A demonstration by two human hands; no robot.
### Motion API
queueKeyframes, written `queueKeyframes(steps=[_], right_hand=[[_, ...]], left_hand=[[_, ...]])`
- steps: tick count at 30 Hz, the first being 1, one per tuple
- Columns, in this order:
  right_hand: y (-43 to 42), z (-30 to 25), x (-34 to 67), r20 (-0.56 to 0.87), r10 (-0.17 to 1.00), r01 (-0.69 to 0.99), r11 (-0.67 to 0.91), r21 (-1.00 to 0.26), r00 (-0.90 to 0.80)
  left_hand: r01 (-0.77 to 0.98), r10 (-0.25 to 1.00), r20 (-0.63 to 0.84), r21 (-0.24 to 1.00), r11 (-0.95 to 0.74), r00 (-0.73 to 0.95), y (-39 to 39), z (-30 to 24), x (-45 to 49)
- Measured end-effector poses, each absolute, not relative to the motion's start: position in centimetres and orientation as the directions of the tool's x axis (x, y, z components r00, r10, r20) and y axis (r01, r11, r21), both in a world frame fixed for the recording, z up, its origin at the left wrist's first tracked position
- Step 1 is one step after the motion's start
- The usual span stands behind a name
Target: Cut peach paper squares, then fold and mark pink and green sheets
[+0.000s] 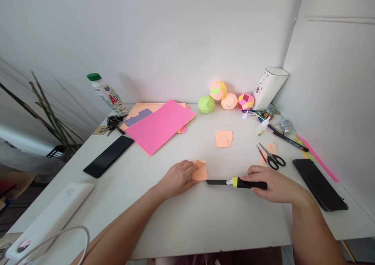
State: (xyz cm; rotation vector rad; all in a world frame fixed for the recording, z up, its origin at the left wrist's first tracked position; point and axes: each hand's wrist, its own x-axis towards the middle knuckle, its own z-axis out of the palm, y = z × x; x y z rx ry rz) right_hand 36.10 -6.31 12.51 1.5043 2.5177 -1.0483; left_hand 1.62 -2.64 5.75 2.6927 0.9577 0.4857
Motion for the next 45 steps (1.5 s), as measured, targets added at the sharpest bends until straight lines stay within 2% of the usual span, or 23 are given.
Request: queueKeyframes(steps=[34, 45], right_hand=[[-6.3, 12.5, 36.1, -0.336, 0.780, 0.789, 0.305, -0.533, -0.528], [-6.4, 12.6, 36.5, -0.333, 0.806, 0.814, 0.285, -0.507, -0.490]], left_hand=[[0.549, 0.626, 0.254, 0.315, -0.774, 0.737, -2.7, 6.1, 1.7], [0.549, 0.606, 0.359, 0.257, -0.795, 0.710, -3.6, 4.5, 2.5]])
